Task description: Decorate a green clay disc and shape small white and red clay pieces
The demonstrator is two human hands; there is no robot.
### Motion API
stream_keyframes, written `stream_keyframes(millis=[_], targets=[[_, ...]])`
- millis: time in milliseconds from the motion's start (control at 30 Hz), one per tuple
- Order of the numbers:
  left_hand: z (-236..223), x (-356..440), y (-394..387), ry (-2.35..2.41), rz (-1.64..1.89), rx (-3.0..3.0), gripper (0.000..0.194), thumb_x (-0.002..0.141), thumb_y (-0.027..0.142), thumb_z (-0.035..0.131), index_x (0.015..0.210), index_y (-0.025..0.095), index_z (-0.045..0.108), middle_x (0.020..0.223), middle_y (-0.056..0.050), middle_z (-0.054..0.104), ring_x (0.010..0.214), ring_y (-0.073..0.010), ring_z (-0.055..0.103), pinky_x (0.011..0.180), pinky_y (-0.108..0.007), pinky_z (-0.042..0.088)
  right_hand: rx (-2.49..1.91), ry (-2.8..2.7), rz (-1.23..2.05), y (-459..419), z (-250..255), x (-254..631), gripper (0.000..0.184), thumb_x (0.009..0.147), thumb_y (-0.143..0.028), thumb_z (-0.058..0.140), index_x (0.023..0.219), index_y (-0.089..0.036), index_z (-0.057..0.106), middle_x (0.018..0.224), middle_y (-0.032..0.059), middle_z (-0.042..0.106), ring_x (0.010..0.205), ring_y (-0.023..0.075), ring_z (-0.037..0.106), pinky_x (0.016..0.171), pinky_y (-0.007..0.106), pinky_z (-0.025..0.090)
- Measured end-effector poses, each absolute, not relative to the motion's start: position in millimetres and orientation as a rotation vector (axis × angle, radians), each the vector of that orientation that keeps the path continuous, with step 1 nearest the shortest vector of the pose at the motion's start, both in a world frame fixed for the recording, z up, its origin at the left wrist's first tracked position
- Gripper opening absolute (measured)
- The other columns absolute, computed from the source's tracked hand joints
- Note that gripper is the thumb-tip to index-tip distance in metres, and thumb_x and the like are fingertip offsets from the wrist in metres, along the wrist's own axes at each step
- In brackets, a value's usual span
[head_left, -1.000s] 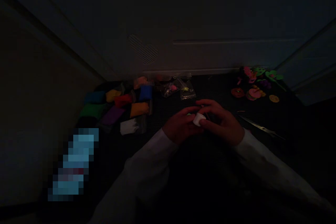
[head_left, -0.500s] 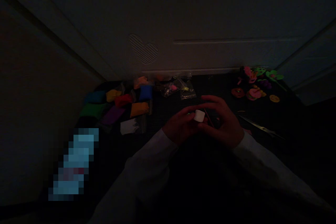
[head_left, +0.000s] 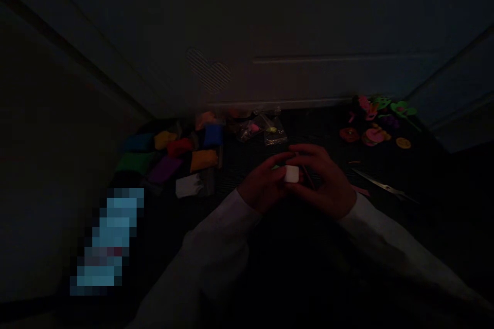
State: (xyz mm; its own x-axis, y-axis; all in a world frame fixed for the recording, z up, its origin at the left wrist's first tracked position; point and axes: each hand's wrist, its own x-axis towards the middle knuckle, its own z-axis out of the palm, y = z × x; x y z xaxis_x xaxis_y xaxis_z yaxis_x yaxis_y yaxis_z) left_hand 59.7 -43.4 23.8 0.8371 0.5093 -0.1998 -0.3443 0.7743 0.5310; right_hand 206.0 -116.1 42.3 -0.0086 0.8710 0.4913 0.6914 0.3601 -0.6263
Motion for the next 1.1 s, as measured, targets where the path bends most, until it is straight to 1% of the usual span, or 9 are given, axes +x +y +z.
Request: stream_keyframes(millis=[133, 267, 367, 567, 767, 967, 1100], targets=[[23.9, 58.6, -44.6, 0.331, 0.459, 0.504, 0.044, 0.067, 0.018, 0.077, 0.108, 0.017, 0.062, 0.084, -0.003, 0.070, 0.076, -0.0141, 0.067, 0.069, -0.024, 0.052, -1.368, -1.750, 0.290, -116.4, 43.2, 205.3, 0.032, 0.075, -0.030, 0.070, 0.104, -0.025, 0.059, 0.121, 0.0101, 0.058, 0.115, 0.0274, 0.054, 0.094, 0.049, 0.043], [22.2, 57.4, -44.9, 0.331, 0.460, 0.493, 0.047, 0.068, 0.019, 0.076, 0.112, 0.019, 0.060, 0.089, -0.003, 0.069, 0.081, -0.0151, 0.066, 0.073, -0.026, 0.050, -1.369, -1.752, 0.309, -117.0, 43.9, 204.8, 0.031, 0.076, -0.030, 0.069, 0.104, -0.025, 0.059, 0.122, 0.0096, 0.057, 0.115, 0.0269, 0.054, 0.094, 0.049, 0.044], [20.5, 56.5, -44.8, 0.329, 0.463, 0.492, 0.048, 0.069, 0.020, 0.075, 0.114, 0.020, 0.059, 0.089, -0.003, 0.068, 0.081, -0.0149, 0.065, 0.074, -0.026, 0.050, -1.374, -1.757, 0.319, -117.9, 44.3, 204.8, 0.031, 0.075, -0.030, 0.069, 0.104, -0.026, 0.059, 0.123, 0.0088, 0.056, 0.116, 0.0274, 0.053, 0.094, 0.049, 0.043], [23.5, 55.6, -45.8, 0.306, 0.444, 0.499, 0.046, 0.068, 0.022, 0.075, 0.112, 0.020, 0.059, 0.087, -0.003, 0.068, 0.081, -0.0144, 0.065, 0.072, -0.025, 0.050, -1.351, -1.765, 0.307, -118.8, 46.6, 204.6, 0.032, 0.075, -0.029, 0.069, 0.105, -0.025, 0.059, 0.123, 0.0096, 0.056, 0.116, 0.0271, 0.052, 0.095, 0.049, 0.043], [26.1, 54.6, -45.6, 0.283, 0.422, 0.510, 0.048, 0.068, 0.020, 0.074, 0.113, 0.020, 0.058, 0.084, -0.003, 0.068, 0.078, -0.0135, 0.065, 0.069, -0.022, 0.050, -1.355, -1.770, 0.314, -119.9, 48.1, 203.4, 0.031, 0.075, -0.029, 0.069, 0.104, -0.026, 0.060, 0.122, 0.0091, 0.056, 0.116, 0.0278, 0.052, 0.095, 0.050, 0.043], [21.4, 55.2, -44.1, 0.292, 0.427, 0.518, 0.050, 0.066, 0.017, 0.075, 0.113, 0.020, 0.059, 0.089, -0.003, 0.067, 0.081, -0.0141, 0.065, 0.072, -0.024, 0.050, -1.364, -1.763, 0.289, -120.6, 47.9, 204.8, 0.030, 0.075, -0.031, 0.069, 0.103, -0.026, 0.060, 0.122, 0.0095, 0.057, 0.115, 0.0286, 0.053, 0.094, 0.050, 0.043], [20.2, 55.8, -44.4, 0.311, 0.449, 0.530, 0.051, 0.064, 0.016, 0.075, 0.113, 0.020, 0.060, 0.089, -0.002, 0.066, 0.079, -0.0129, 0.064, 0.070, -0.023, 0.050, -1.366, -1.764, 0.270, -120.6, 47.5, 205.4, 0.030, 0.075, -0.030, 0.068, 0.104, -0.025, 0.060, 0.123, 0.0095, 0.057, 0.116, 0.0282, 0.052, 0.095, 0.049, 0.043]])
